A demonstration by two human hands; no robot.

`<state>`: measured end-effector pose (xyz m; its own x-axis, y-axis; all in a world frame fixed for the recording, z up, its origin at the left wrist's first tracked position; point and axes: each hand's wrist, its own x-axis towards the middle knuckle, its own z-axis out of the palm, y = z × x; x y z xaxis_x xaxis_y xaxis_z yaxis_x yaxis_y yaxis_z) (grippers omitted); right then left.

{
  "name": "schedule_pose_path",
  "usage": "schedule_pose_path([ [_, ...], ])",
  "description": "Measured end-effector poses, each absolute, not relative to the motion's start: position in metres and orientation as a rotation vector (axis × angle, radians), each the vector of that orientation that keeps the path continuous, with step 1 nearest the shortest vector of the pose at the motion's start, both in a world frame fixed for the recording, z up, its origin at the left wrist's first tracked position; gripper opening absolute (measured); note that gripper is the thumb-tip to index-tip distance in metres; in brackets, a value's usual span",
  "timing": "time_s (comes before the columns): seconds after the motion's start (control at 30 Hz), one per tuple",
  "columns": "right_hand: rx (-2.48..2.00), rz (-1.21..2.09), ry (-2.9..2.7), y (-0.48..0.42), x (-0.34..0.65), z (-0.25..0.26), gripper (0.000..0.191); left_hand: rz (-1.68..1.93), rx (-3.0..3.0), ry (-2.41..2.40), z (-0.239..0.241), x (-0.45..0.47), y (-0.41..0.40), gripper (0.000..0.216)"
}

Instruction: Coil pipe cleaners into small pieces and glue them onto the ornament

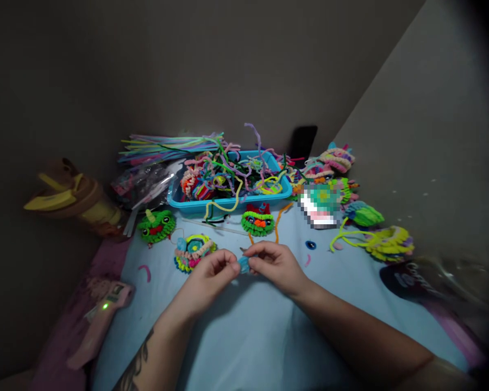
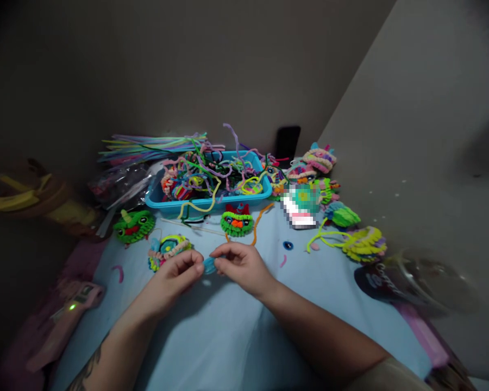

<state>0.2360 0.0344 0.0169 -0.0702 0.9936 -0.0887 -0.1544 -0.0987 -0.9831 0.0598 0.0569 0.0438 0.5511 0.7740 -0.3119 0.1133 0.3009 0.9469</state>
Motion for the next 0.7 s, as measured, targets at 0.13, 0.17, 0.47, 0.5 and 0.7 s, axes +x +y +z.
schedule_pose_path([
  [0.13,-1.099,1.414,-1.071,0.0340,0.2365,0.0171,0.022,0.538,1.191,0.910,0.0411,0.0594,0.0570,0.034],
  [0.17,-1.090,1.417,-1.070,0.0339,0.2365,0.0173,0.022,0.548,1.196,0.917,0.0404,0.0594,0.0572,0.033],
  [0.47,-1.090,1.393,-1.048,0.0347,0.2361,0.0174,0.028,0.788,1.503,1.115,0.0364,0.0650,0.0574,0.020],
  [0.5,-1.100,1.382,-1.048,0.0350,0.2361,0.0164,0.028,0.807,1.550,1.141,0.0363,0.0657,0.0567,0.020],
  [0.7,-1.058,1.356,-1.039,0.0354,0.2363,0.0126,0.027,0.790,1.614,1.158,0.0368,0.0656,0.0541,0.020],
])
